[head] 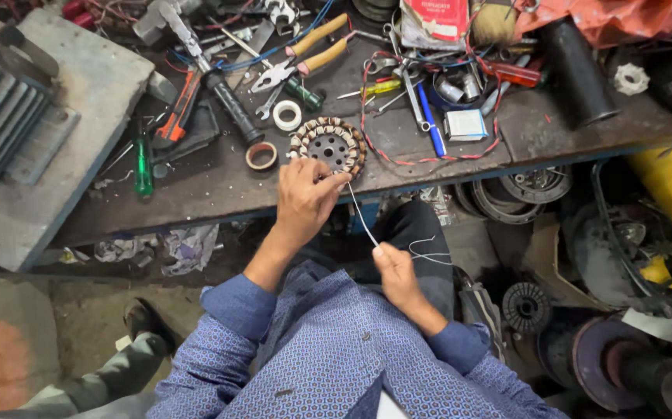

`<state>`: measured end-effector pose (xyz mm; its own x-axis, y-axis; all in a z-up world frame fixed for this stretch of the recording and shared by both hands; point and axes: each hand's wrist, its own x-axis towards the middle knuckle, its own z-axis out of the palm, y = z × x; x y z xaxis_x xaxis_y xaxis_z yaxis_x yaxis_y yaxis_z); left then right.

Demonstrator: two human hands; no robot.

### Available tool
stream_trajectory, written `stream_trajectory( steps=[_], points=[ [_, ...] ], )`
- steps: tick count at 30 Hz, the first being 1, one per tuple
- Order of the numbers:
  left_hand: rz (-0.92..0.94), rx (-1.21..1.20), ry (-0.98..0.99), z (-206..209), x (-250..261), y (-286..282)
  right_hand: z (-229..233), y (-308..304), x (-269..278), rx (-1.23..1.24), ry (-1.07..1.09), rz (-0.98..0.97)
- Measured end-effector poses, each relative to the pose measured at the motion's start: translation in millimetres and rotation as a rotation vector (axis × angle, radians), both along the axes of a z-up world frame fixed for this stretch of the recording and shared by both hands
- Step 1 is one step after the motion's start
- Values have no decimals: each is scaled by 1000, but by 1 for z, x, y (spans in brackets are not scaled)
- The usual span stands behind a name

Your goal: The person winds a thin white wire around the slots of a circular motor stator core. They repeatedly thread the wire through the slots, pull it taut, and adjust the placement by hand.

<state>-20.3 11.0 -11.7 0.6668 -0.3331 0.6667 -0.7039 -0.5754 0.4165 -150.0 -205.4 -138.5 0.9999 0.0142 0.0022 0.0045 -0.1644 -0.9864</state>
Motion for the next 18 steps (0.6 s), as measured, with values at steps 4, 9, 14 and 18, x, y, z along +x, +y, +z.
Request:
stream_trajectory(
  steps=[4,9,14,18],
  points=[
    [39,-23,-43,-4,-3,-4,9,5,0,-93,-21,84],
    [61,3,-71,-4,-5,-5,63,1,11,-157,-315,37],
    [54,32,-75,-3,-5,-4,129,1,38,-191,-514,78],
    [18,70,-82,-2,-4,2,158,5,58,-8,-569,274]
  ],
)
